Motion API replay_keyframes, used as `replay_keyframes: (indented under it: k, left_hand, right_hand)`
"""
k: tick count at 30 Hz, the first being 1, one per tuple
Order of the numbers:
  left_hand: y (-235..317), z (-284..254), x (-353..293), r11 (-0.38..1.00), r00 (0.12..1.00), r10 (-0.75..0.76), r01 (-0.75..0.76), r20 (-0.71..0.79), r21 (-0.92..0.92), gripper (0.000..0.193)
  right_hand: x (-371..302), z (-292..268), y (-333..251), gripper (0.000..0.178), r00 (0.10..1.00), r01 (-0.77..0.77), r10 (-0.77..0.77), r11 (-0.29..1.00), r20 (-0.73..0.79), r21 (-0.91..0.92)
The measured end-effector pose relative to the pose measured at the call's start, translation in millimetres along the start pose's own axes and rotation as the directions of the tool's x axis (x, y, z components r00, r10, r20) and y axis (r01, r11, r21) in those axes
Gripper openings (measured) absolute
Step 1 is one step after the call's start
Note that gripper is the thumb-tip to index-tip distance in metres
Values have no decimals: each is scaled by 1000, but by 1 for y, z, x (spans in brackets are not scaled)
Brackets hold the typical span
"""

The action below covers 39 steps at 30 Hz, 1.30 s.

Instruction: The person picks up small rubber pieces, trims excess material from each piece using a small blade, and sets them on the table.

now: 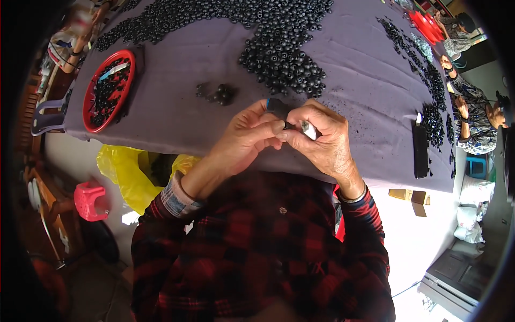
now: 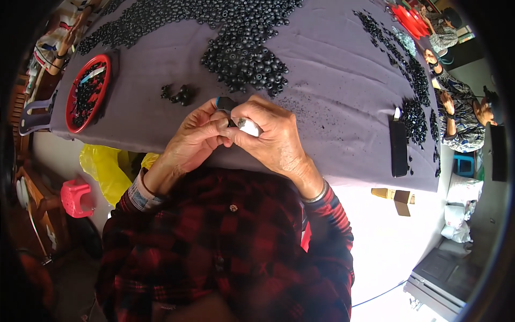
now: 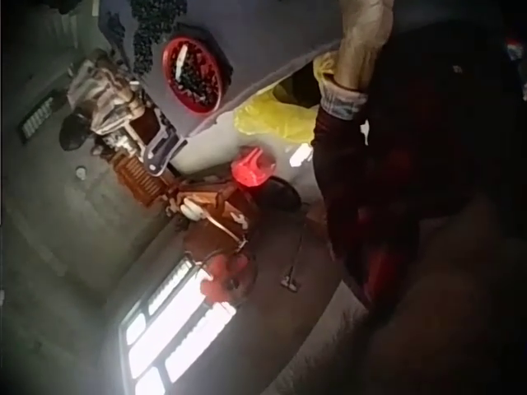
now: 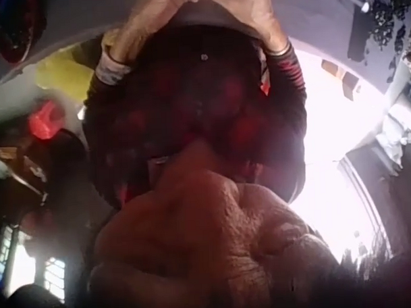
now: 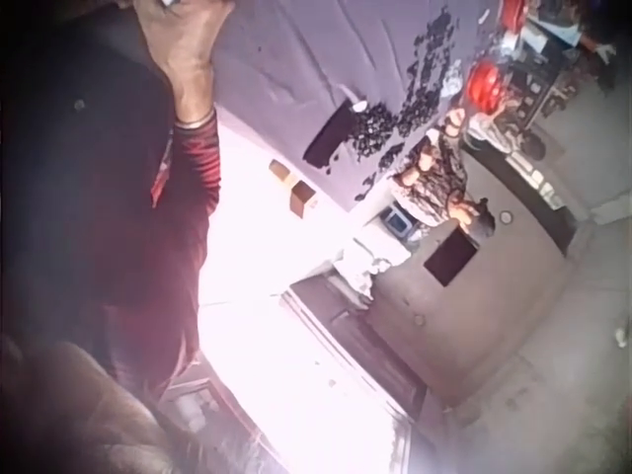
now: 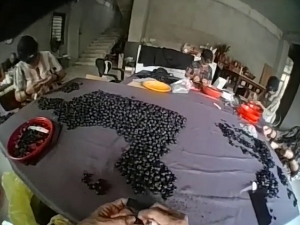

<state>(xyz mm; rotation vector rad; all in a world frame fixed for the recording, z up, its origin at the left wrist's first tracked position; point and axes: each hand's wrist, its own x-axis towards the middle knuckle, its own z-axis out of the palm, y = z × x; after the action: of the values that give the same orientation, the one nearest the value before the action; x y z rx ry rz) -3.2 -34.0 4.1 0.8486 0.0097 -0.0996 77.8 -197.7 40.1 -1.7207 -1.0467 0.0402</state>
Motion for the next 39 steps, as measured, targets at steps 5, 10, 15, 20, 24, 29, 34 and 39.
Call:
replay_keyframes:
  k: [5, 10, 15, 20, 24, 29, 34, 39]
  left_hand:
    - [3, -4, 0, 998, 998, 10, -5, 69, -66, 28]
    - [2, -6, -2, 1000, 999, -10, 10, 53, -9, 29]
    - [-1, -9, -1, 995, 997, -50, 56, 64, -88, 30]
    - [-1, -11, -1, 986, 993, -70, 84, 97, -146, 31]
    - [-1, -13, 1, 990, 991, -97, 105, 89, -90, 34]
    - [-3, -11, 1, 990, 990, -106, 115, 97, -87, 32]
    - [4, -9, 3, 993, 997, 10, 0, 81, -121, 31]
    - [9, -7, -1, 991, 996, 61, -53, 63, -123, 30]
  right_hand:
    - [-1, 5, 1, 20, 1000, -11, 10, 994, 11, 111]
    - [-4, 9, 1, 20, 999, -32, 34, 991, -9, 126]
    - [-4, 11, 2, 20, 999, -35, 36, 991, -2, 126]
    - [-1, 7, -2, 18, 992, -100, 81, 975, 100, 199]
    - [2, 4, 3, 7, 957, -268, 178, 847, 230, 459]
    - [6, -5, 2, 9, 910, -384, 224, 775, 350, 502]
    - [-3, -21, -5, 28, 978, -184, 181, 983, 107, 17]
    - [-11, -7, -2, 25, 995, 49, -40, 993, 87, -104]
